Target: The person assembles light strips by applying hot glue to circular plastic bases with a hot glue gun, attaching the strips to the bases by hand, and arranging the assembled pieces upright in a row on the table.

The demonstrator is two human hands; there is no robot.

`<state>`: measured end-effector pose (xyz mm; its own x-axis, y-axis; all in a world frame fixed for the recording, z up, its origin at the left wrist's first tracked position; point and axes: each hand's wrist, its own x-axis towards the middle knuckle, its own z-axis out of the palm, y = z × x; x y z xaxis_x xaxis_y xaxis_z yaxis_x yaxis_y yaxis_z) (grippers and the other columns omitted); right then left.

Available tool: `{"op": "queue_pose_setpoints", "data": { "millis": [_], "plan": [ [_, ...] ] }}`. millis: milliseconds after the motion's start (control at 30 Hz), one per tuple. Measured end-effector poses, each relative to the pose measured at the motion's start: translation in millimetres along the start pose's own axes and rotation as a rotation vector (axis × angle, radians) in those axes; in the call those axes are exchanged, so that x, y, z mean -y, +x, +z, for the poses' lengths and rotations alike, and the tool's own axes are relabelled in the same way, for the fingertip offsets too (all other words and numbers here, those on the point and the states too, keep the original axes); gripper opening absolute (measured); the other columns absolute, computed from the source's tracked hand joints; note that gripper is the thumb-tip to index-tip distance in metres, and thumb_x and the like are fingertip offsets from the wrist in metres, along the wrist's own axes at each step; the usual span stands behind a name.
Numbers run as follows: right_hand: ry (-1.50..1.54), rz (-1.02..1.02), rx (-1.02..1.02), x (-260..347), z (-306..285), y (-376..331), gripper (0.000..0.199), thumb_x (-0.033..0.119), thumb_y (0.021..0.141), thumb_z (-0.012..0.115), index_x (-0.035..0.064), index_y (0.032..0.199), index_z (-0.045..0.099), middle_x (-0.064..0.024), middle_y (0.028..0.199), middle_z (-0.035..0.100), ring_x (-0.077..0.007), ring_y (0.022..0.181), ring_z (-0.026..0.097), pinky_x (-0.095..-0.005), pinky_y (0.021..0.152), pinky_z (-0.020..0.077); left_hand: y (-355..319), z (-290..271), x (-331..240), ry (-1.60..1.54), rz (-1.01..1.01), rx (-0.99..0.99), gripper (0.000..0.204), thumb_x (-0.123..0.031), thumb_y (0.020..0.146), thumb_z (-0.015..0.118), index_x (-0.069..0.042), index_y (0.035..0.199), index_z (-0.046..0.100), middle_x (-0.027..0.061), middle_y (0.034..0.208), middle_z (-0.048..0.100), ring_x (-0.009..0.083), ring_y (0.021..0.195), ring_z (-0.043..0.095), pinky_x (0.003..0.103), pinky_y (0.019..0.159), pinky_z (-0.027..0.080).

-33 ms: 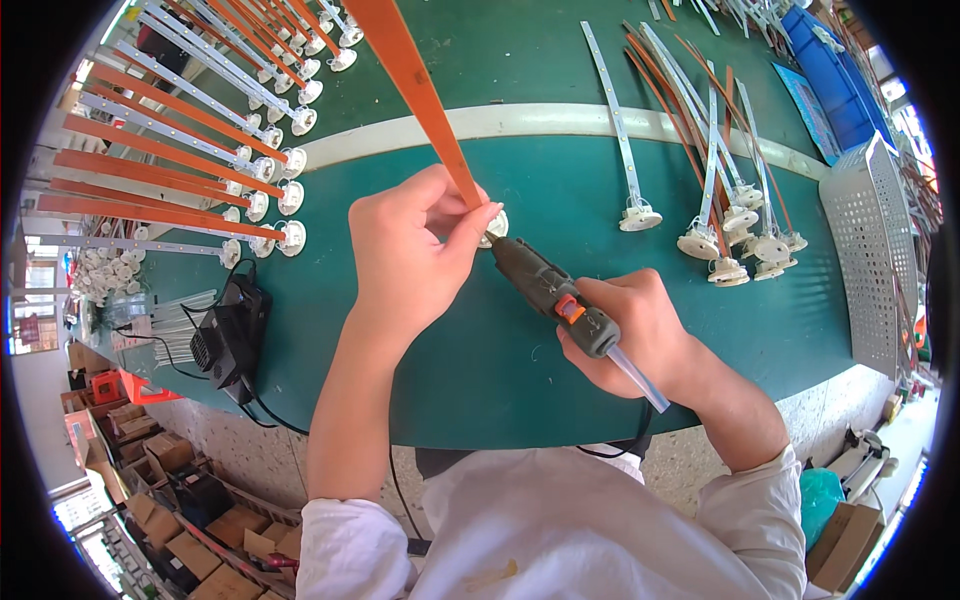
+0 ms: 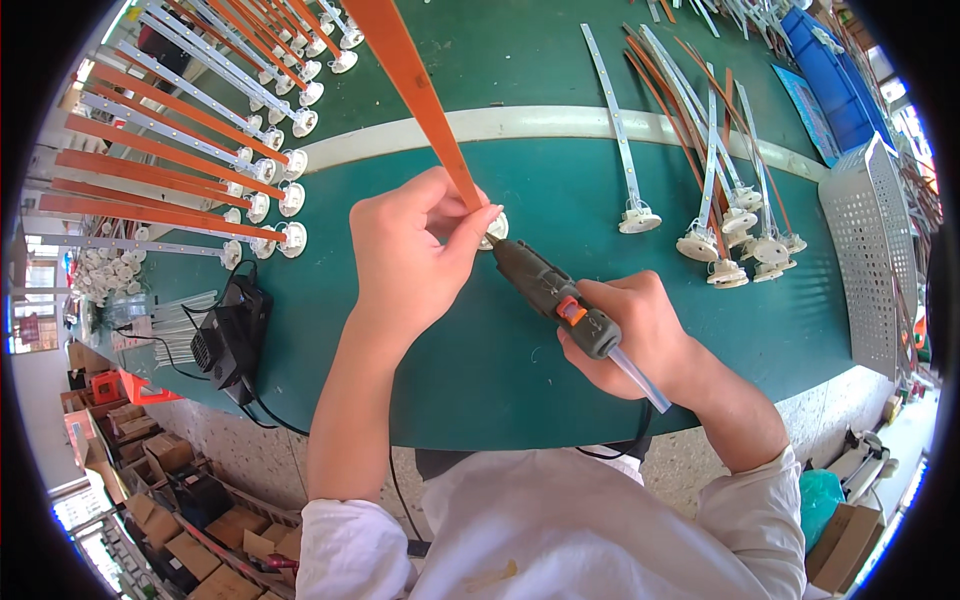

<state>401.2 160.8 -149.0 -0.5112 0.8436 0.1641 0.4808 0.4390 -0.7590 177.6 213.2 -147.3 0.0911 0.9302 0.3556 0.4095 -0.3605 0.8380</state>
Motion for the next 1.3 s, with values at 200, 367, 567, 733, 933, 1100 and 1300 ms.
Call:
{"op": "queue_pose_setpoints", "data": {
  "millis": [200,367,567,733,933,1100,1300],
  "plan": [
    [0.031,0.044,-0.025,3,-3,-3,0.017,0.006,0.072,0.072,-0.0003,0.074,0.056,-0.0139,0.056,0.052,-0.0367,0.047,0.051,-0.0393,0.045,0.0401,0,1,-2,-0.009,-0.001,-0.006,0.012,0.001,0.081,0.077,0.001,0.085,0.066,0.0104,0.072,0.073,0.0181,0.067,0.075,0.025,0.06,0.056],
    [0.019,0.037,-0.005,2,-3,-1,0.017,0.006,0.072,0.072,-0.0007,0.075,0.057,-0.0141,0.056,0.052,-0.0365,0.047,0.052,-0.0395,0.045,0.0403,1,0,0,-0.004,0.002,-0.002,0.012,0.001,0.081,0.078,0.001,0.085,0.066,0.0106,0.073,0.073,0.0184,0.067,0.075,0.025,0.06,0.056],
    [0.015,0.041,-0.01,3,-3,-2,0.017,0.006,0.072,0.072,-0.0007,0.075,0.057,-0.0139,0.056,0.053,-0.0362,0.047,0.052,-0.0397,0.046,0.041,2,-1,-1,0.001,-0.008,0.004,0.012,0.0,0.081,0.078,0.001,0.084,0.066,0.0104,0.072,0.073,0.0184,0.067,0.075,0.025,0.061,0.056],
    [0.026,0.058,0.003,4,-5,-3,0.016,0.006,0.073,0.072,-0.0007,0.076,0.057,-0.0138,0.058,0.054,-0.0363,0.048,0.053,-0.0397,0.047,0.0417,2,-1,0,0.012,-0.011,0.01,0.012,0.0,0.081,0.078,0.001,0.083,0.066,0.0106,0.073,0.073,0.0186,0.067,0.075,0.026,0.061,0.057],
    [0.117,0.122,0.025,3,-8,-4,0.013,0.005,0.074,0.07,-0.0008,0.078,0.059,-0.0165,0.064,0.058,-0.0353,0.053,0.057,-0.0398,0.051,0.0444,2,-3,-2,0.024,0.013,0.012,0.012,0.001,0.081,0.078,0.001,0.084,0.066,0.0112,0.073,0.073,0.0189,0.067,0.075,0.025,0.061,0.057],
    [0.135,0.092,0.11,2,-18,-2,0.009,0.005,0.079,0.067,-0.0012,0.084,0.062,-0.0126,0.068,0.062,-0.0282,0.053,0.059,-0.0356,0.054,0.0469,4,-3,-4,0.028,0.006,0.023,0.011,0.002,0.081,0.077,0.002,0.086,0.067,0.0105,0.074,0.074,0.0159,0.069,0.074,0.025,0.064,0.057],
    [0.71,0.494,0.272,2,-33,3,0.018,0.005,0.084,0.067,0.0015,0.101,0.064,-0.006,0.082,0.065,-0.0129,0.07,0.061,-0.0292,0.059,0.0475,1,-8,-2,0.156,0.161,-0.047,0.008,-0.001,0.082,0.077,0.002,0.087,0.071,0.0129,0.076,0.073,0.0192,0.068,0.073,0.026,0.066,0.057]
  ]
}}
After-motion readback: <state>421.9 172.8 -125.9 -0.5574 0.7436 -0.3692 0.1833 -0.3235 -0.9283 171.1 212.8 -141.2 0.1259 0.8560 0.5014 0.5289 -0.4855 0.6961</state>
